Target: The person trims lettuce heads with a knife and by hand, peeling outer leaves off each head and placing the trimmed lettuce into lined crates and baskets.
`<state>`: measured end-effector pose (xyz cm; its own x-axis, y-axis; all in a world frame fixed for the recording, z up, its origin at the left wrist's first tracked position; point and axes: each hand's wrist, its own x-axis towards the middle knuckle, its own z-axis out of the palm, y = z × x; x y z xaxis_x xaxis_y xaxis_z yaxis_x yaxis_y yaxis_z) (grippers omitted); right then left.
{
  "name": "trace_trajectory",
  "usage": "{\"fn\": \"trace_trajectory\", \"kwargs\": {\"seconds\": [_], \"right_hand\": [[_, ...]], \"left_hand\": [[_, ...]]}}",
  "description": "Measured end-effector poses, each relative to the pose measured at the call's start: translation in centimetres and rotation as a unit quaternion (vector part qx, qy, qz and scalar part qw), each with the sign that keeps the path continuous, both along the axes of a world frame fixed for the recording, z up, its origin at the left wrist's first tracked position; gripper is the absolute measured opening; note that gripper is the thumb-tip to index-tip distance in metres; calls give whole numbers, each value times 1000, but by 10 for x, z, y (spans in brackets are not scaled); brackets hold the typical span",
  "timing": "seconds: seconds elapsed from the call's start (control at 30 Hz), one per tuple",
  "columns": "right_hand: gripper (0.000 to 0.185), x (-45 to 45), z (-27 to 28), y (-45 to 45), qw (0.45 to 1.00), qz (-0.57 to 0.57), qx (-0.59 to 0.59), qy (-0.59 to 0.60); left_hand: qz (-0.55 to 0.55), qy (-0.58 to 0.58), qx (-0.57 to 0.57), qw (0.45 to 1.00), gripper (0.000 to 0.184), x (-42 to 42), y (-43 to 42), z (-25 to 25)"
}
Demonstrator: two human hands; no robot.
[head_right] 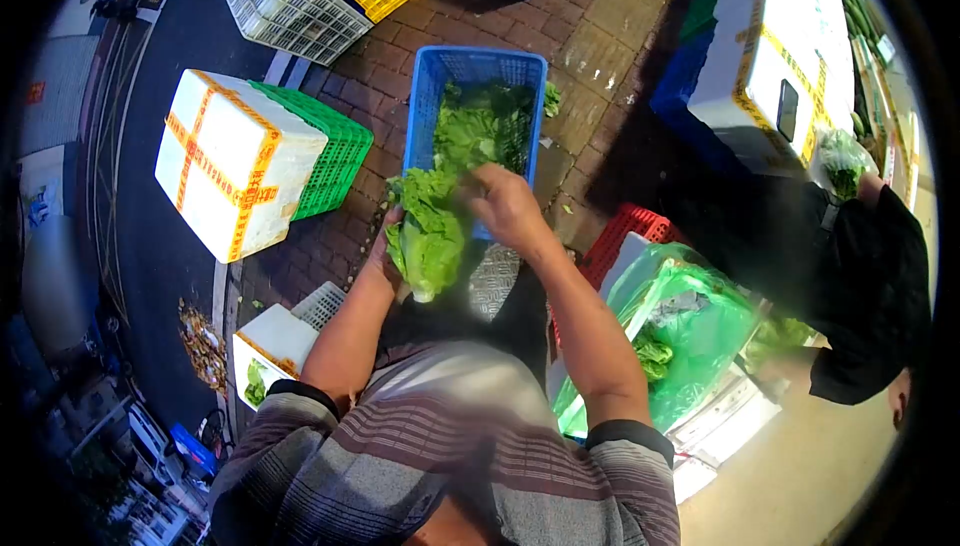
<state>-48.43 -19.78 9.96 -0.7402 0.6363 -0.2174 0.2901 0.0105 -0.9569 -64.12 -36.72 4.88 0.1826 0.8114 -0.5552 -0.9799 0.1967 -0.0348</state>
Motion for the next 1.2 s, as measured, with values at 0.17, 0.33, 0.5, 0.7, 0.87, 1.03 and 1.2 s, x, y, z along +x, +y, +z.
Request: {"fn": "trace_trajectory", "kwargs": {"seconds": [0.17, 0.33, 0.5, 0.7, 0.87, 1.03, 1.2], "right_hand": [[20, -2, -16, -3, 994, 71, 72, -28], [25, -2, -24, -4, 993, -22, -99, -59], [27, -5, -43, 10, 973, -150, -168, -41], [25, 7, -68, -3, 986, -159, -17, -50], [16, 15, -71, -34, 966, -224, -111, -68], [21, 24, -51, -69, 957, -177, -231, -14], [42, 12, -19, -84, 940, -104, -326, 1]], "left_hand": [[-55, 127, -55, 989, 61, -1, -9, -14], [-35, 61, -29, 997, 66, 0, 1, 9], [4, 105, 15, 994, 74, 6, 12, 21], [65, -22, 151, 986, 63, -11, 12, -6], [173, 20, 89, 981, 66, -9, 23, -12], [183, 71, 75, 978, 74, -6, 33, -8], [189, 63, 85, 976, 73, 2, 48, 4]]}}
